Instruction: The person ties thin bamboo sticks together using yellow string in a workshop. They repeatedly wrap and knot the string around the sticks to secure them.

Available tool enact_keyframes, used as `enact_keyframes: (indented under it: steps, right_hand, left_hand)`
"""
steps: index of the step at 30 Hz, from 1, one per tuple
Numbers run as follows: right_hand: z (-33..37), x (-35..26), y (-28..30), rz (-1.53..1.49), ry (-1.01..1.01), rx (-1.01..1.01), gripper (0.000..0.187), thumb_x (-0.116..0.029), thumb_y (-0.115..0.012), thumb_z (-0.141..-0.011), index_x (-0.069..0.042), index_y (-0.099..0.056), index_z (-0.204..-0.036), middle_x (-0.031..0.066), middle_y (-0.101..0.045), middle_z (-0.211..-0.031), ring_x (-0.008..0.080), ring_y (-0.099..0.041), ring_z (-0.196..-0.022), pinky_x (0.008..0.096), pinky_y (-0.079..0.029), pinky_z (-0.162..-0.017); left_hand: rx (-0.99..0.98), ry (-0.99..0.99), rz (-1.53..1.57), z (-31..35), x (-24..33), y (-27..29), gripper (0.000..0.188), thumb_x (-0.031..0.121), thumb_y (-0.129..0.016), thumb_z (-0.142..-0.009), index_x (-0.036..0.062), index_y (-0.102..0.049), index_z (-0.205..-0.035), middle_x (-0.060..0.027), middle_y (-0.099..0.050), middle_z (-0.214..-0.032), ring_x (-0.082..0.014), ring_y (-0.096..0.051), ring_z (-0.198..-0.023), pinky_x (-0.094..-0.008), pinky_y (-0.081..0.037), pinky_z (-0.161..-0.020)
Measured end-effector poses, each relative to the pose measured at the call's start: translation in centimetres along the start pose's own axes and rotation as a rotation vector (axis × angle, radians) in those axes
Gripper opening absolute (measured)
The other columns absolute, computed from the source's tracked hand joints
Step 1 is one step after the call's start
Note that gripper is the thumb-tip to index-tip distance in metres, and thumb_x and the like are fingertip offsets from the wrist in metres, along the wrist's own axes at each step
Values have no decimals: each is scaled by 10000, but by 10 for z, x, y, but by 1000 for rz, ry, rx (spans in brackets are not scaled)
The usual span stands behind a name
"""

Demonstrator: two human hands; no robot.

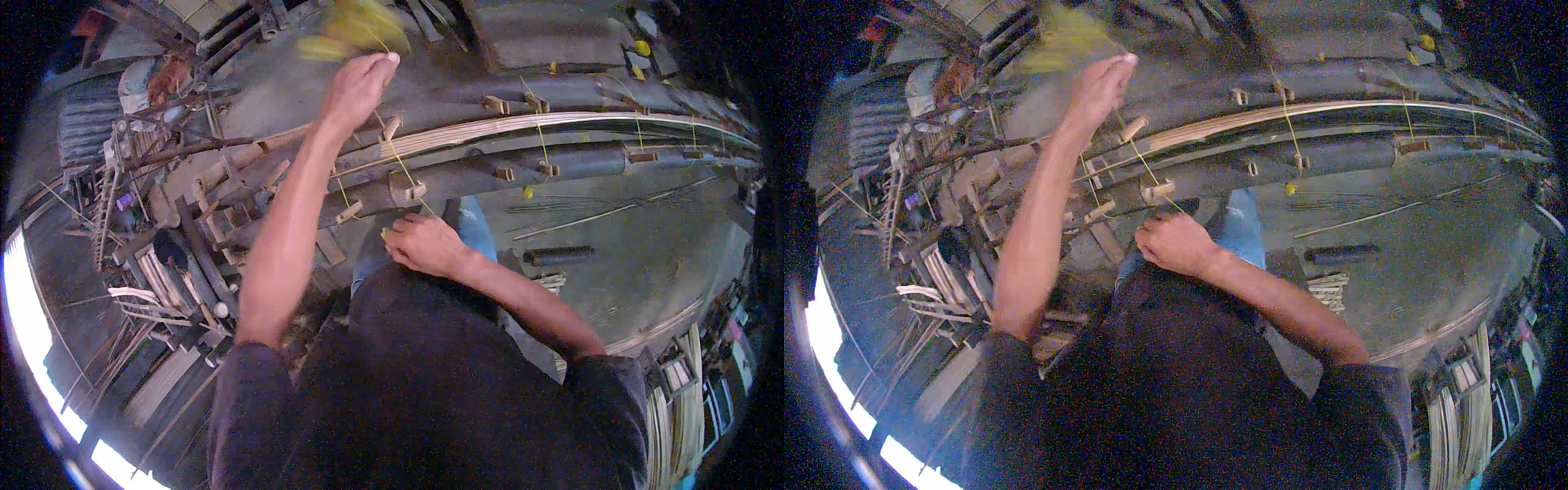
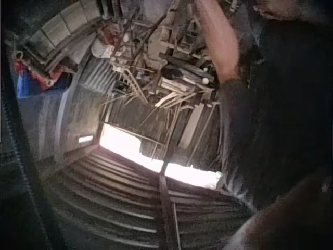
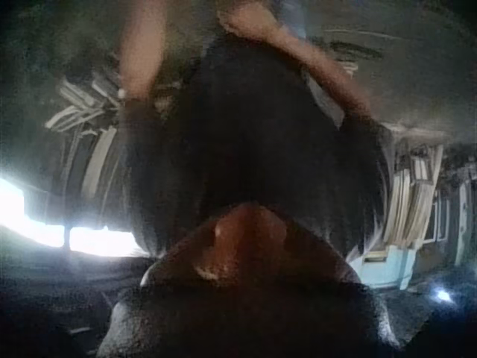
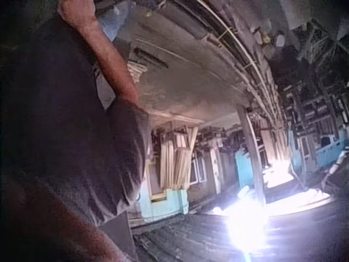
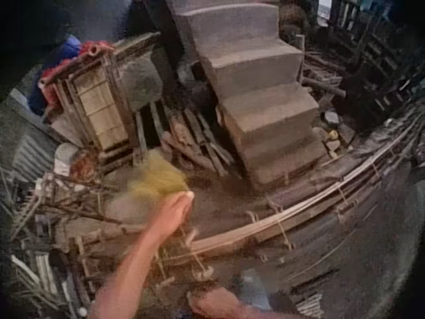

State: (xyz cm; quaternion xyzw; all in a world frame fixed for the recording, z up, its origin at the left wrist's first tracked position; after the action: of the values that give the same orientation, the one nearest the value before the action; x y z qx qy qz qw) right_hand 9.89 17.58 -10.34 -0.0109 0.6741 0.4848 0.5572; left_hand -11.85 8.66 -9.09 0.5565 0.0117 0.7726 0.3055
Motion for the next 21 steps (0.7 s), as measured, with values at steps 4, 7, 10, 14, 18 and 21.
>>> enact_keyframes:
  steps: [4, 7, 10, 14, 18, 21]
  right_hand:
    - [15, 7, 99, -19, 40, 635, 378, 21, -671, -695, -92, -638, -1054, 99, -630, -1032, 309, -613, -929, 377, -527, -760]
    - [-23, 46, 137, 322, -155, 294, 288, -58, -674, -736, -89, -659, -1022, 103, -660, -924, 330, -638, -853, 420, -521, -718]
    - [-18, 30, 186, 250, -229, 421, 129, -162, -625, -820, -106, -699, -909, 121, -683, -798, 333, -670, -768, 424, -537, -676]
    - [-24, 26, 193, 353, -265, 325, 109, -155, -654, -803, -94, -696, -882, 142, -688, -856, 358, -660, -741, 424, -524, -663]
    - [-16, 29, 169, 425, -460, 390, 83, -89, -668, -830, -48, -713, -886, 110, -701, -805, 222, -689, -779, 338, -523, -722]
    - [58, -31, 109, 14, -698, 593, 137, -94, -646, -867, -51, -707, -983, 66, -710, -835, 174, -670, -785, 307, -517, -734]
  left_hand:
    - [-296, 180, 150, -58, -12, -9, 280, 335, -528, -938, 86, -603, -834, 58, -453, -640, -72, -402, -541, -255, -368, -493]
    - [-233, 189, 138, -100, -11, 0, 319, 373, -553, -928, 65, -633, -917, 14, -527, -710, -131, -516, -640, -303, -466, -584]
    - [-153, -90, -140, -94, 23, 26, 402, 433, -572, -916, 50, -649, -1009, -63, -636, -903, -243, -607, -863, -377, -507, -756]
    - [-307, -405, -504, -105, 51, 34, 620, 540, -546, -897, 20, -566, -1234, -174, -620, -1185, -303, -596, -1068, -417, -487, -865]
    - [-27, -556, -326, -22, 28, 69, 516, 462, -569, -899, 4, -616, -1132, -215, -663, -1071, -319, -649, -980, -432, -501, -812]
    - [31, -396, -136, 73, 1, 118, 330, 328, -602, -898, 23, -668, -1004, -165, -699, -921, -317, -675, -872, -416, -518, -783]
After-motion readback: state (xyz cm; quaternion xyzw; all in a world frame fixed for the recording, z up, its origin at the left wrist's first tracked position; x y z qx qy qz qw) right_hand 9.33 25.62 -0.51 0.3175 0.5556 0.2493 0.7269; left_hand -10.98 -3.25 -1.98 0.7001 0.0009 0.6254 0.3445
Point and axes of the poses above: each hand's wrist, its own z-axis away from the middle knuckle, its own y-axis out of the back of the hand, x = y × z, the point moved 3 cm from there along -z, towards the middle knuckle
